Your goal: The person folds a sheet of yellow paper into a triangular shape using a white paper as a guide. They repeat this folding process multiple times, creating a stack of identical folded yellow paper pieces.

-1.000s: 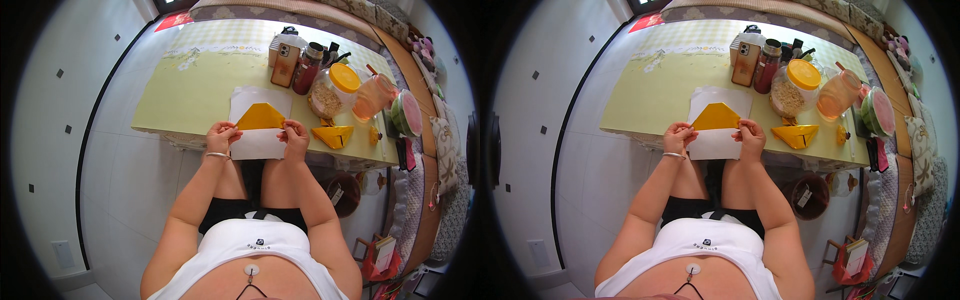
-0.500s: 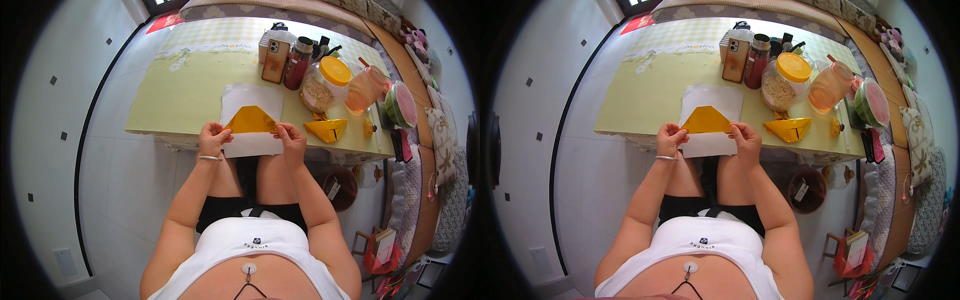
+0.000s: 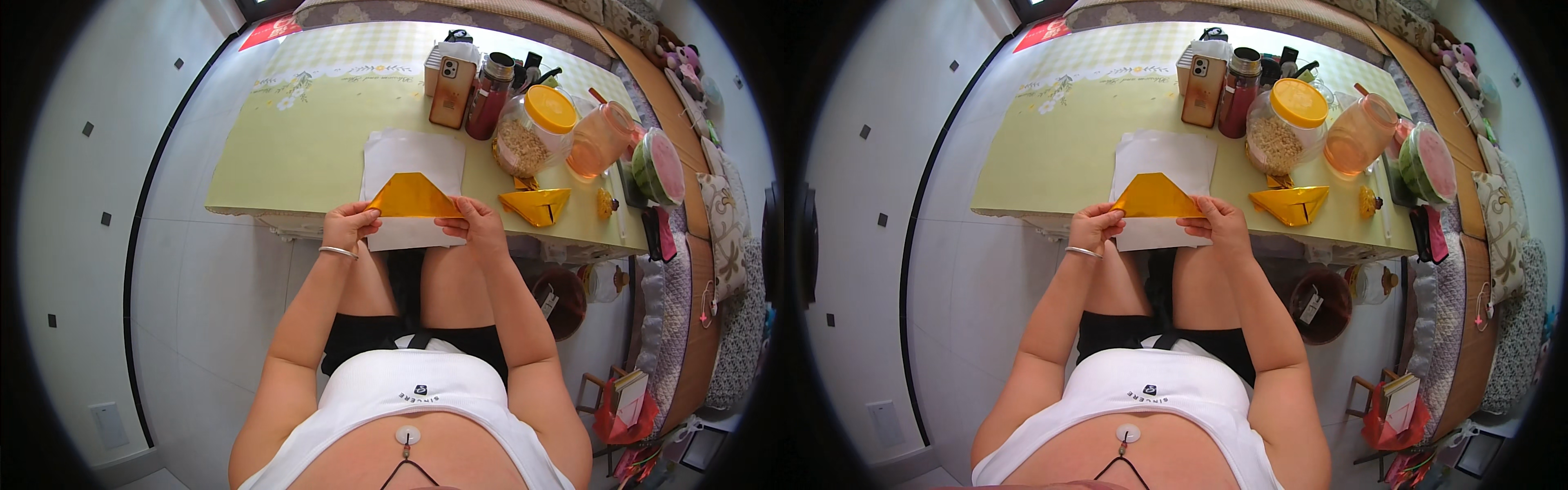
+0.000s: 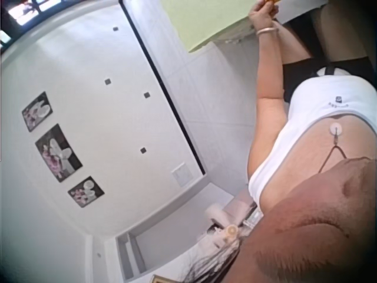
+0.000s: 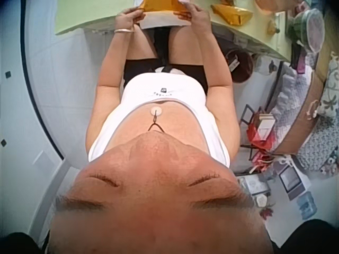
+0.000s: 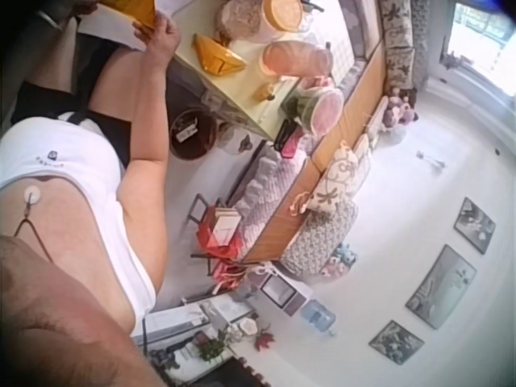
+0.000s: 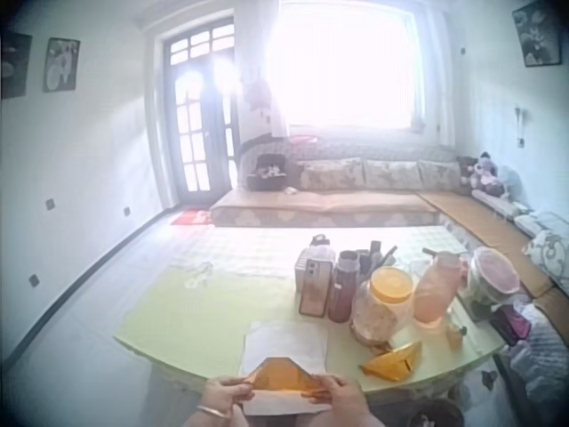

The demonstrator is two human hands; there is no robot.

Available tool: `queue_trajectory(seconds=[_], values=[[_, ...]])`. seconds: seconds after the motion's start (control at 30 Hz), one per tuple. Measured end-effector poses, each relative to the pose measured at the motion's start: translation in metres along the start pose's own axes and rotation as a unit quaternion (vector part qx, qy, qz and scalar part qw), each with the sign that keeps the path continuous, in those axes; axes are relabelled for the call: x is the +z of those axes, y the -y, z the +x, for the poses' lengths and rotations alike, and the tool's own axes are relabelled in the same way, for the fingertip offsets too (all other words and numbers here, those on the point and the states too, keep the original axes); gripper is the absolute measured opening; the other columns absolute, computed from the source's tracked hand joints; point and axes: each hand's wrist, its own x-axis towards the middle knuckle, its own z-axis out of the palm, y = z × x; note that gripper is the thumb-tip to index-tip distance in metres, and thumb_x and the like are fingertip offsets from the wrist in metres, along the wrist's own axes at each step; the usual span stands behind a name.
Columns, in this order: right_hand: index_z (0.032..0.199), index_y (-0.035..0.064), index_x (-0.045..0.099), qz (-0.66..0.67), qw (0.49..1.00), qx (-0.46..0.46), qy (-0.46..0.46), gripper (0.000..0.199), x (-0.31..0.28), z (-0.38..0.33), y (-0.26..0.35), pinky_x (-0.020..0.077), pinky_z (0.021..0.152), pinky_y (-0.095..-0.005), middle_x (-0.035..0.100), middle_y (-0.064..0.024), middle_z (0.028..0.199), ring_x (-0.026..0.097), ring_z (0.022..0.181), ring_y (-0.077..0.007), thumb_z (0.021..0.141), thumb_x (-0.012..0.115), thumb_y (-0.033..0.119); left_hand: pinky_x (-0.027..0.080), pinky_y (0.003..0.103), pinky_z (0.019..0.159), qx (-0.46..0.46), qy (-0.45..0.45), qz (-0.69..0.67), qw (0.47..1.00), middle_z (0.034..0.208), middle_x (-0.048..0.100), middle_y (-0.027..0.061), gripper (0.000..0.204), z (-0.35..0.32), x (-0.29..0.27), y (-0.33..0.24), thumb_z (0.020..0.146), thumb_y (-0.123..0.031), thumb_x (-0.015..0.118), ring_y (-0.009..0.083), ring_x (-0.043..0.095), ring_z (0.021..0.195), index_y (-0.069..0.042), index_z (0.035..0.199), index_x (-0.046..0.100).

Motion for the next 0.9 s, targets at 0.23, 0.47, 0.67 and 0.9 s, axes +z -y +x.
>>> queue_trajectory(seconds=[0.23, 0.47, 0.67, 0.9], values=[[0.123, 0.0007, 0.066, -0.001, 1.000, -0.022, 0.003, 0.029, -0.003, -0.001, -0.006, 0.0602, 0.072, -0.0266, 0.073, -0.0085, 0.102, 0.075, 0.087, -0.0215, 0.097, 0.065, 0.014, 0.062, 0.028, 0.061, -0.032, -0.009, -0.033, 0.999, 0.090, 0.072, 0.0138, 0.020, 0.000, 0.000, -0.002, 0.085, 0.006, 0.070, 0.0180, 0.072, 0.069, 0.003, 0.105, 0.066], [0.117, -0.0003, 0.068, -0.101, 0.995, -0.015, -0.005, 0.024, -0.007, -0.001, -0.007, 0.0583, 0.065, -0.0234, 0.073, -0.0080, 0.098, 0.074, 0.077, -0.0170, 0.095, 0.066, 0.008, 0.062, 0.026, 0.063, -0.019, 0.008, -0.020, 1.000, 0.092, 0.073, 0.0135, 0.020, -0.004, -0.003, -0.004, 0.086, 0.003, 0.071, 0.0179, 0.073, 0.072, 0.005, 0.105, 0.068], [0.108, -0.0020, 0.068, -0.134, 0.991, 0.014, 0.005, 0.016, -0.012, -0.001, -0.005, 0.0575, 0.061, -0.0222, 0.073, -0.0108, 0.095, 0.073, 0.074, -0.0158, 0.094, 0.065, 0.005, 0.060, 0.026, 0.069, -0.026, 0.033, 0.053, 0.998, 0.097, 0.074, 0.0141, 0.020, -0.013, 0.000, -0.013, 0.090, -0.004, 0.070, 0.0184, 0.074, 0.079, 0.004, 0.109, 0.068], [0.107, -0.0031, 0.068, -0.128, 0.991, 0.029, -0.014, 0.016, -0.006, -0.007, 0.001, 0.0581, 0.060, -0.0234, 0.073, -0.0112, 0.094, 0.073, 0.073, -0.0166, 0.094, 0.066, 0.007, 0.059, 0.025, 0.067, -0.012, 0.044, 0.030, 0.999, 0.092, 0.074, 0.0129, 0.020, -0.010, -0.006, -0.009, 0.094, -0.015, 0.070, 0.0184, 0.074, 0.079, 0.002, 0.104, 0.070]])
